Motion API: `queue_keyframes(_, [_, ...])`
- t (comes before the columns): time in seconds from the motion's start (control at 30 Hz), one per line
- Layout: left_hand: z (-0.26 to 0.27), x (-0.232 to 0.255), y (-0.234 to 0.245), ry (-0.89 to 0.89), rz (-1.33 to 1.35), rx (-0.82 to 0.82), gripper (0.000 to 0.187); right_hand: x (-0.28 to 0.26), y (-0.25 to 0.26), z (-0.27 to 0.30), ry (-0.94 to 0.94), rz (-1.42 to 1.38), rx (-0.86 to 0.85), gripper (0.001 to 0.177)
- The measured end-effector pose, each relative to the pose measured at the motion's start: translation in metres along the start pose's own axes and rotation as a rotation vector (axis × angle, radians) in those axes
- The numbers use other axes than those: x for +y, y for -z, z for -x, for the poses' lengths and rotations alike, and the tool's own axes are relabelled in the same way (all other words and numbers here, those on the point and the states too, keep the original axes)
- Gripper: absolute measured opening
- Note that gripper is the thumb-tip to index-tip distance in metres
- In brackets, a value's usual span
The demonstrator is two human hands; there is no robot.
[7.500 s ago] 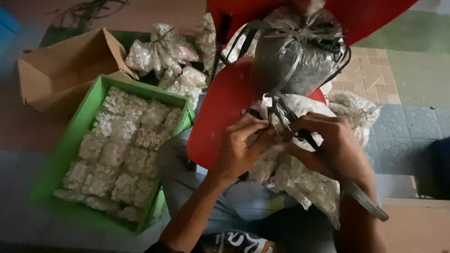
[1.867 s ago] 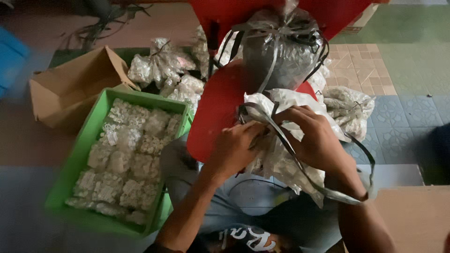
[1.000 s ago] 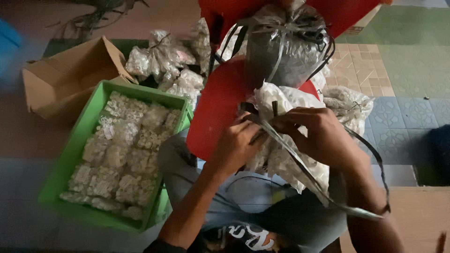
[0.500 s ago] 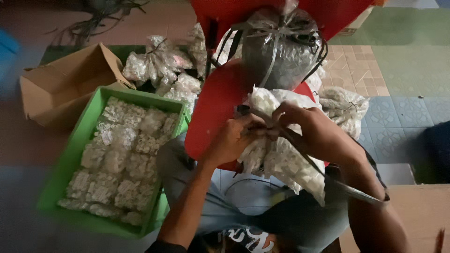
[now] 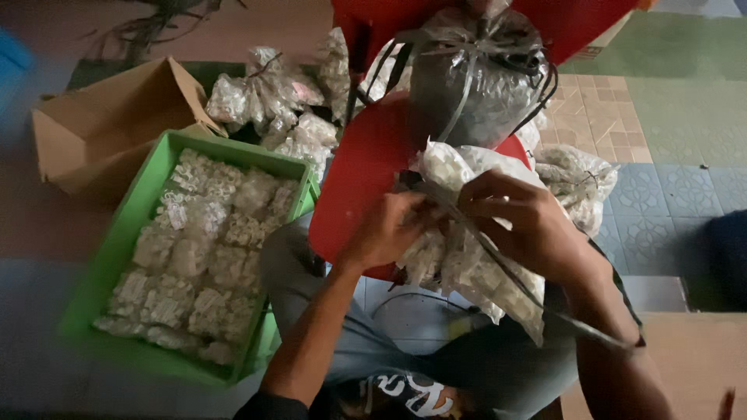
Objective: The person groups small white bags and ties them together with a black plastic strap using their hands.
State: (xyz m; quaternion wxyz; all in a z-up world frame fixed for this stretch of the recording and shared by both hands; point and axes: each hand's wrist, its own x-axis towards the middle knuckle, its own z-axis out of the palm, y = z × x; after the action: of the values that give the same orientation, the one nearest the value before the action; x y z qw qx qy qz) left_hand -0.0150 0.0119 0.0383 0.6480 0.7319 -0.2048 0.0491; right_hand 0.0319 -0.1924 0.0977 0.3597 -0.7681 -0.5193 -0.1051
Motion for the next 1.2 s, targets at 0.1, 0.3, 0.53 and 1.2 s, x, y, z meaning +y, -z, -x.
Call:
queue_keyframes(0.1, [-0.005, -0.008, -0.005, -0.032, 0.077, 0.045, 0.023, 0.006, -0.002, 0.008, 0.092, 0.154, 0.065, 0.006])
queue_keyframes(0.3, [-0.001, -0.015, 0.002, -0.093, 0.085, 0.057, 0.020, -0.023, 0.016, -0.004, 0.133, 0.348, -0.015, 0.007])
queue_keyframes(0.53, [0.005, -0.026, 0.003, -0.077, -0.217, 0.126, 0.044, -0.026, 0.021, 0.004, -0.006, 0.141, -0.130, 0.012])
queue_keyframes(1.2, [-0.002, 0.016, -0.004, -0.231, -0.520, 0.054, 0.026, -0.022, 0.007, 0.003, -0.129, -0.047, 0.021, 0.006])
